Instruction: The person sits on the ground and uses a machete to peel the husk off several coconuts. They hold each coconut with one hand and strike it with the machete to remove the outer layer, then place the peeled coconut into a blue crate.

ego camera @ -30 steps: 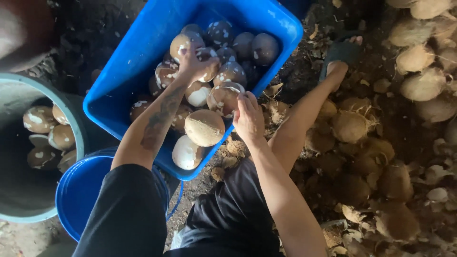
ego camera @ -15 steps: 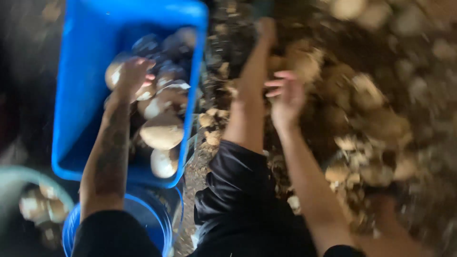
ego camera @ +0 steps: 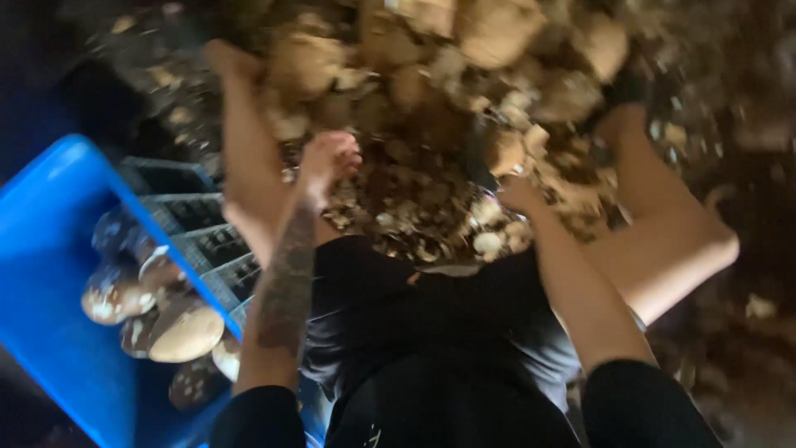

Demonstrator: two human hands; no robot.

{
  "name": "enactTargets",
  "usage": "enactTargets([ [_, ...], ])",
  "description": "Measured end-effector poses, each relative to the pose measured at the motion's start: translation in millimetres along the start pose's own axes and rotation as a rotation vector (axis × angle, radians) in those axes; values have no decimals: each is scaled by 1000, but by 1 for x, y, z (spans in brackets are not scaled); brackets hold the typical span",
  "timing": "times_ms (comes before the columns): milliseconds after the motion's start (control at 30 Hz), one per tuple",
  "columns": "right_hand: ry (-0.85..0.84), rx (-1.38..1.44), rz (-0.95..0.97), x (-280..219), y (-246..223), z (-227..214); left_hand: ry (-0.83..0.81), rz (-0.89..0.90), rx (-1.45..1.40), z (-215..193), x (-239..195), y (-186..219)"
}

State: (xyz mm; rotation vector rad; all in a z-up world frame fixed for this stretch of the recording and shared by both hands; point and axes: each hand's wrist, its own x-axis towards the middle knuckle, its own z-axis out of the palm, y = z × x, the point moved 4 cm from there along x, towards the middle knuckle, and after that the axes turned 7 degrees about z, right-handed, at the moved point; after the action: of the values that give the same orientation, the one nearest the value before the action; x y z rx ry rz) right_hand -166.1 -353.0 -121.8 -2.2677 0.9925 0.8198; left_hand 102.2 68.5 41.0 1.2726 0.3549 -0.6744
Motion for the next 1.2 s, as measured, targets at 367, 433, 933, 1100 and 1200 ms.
enactTargets([
  [367, -56, -278, -55, -78, -64, -16, 119, -73, 501, 13, -44, -65],
  [433, -23, -263, -77, -77, -71, -30, 151, -43, 445, 12, -43, -48],
  [933, -242, -34, -72, -97, -57, -133, -1, -79, 723, 20, -51, -44],
  [1100, -120, -999, 145, 108, 84, -214, -116, -170, 1138, 86, -61, -19],
  [1200, -285, 559, -63, -155, -11, -316, -519, 270, 1286, 134, -36, -41],
])
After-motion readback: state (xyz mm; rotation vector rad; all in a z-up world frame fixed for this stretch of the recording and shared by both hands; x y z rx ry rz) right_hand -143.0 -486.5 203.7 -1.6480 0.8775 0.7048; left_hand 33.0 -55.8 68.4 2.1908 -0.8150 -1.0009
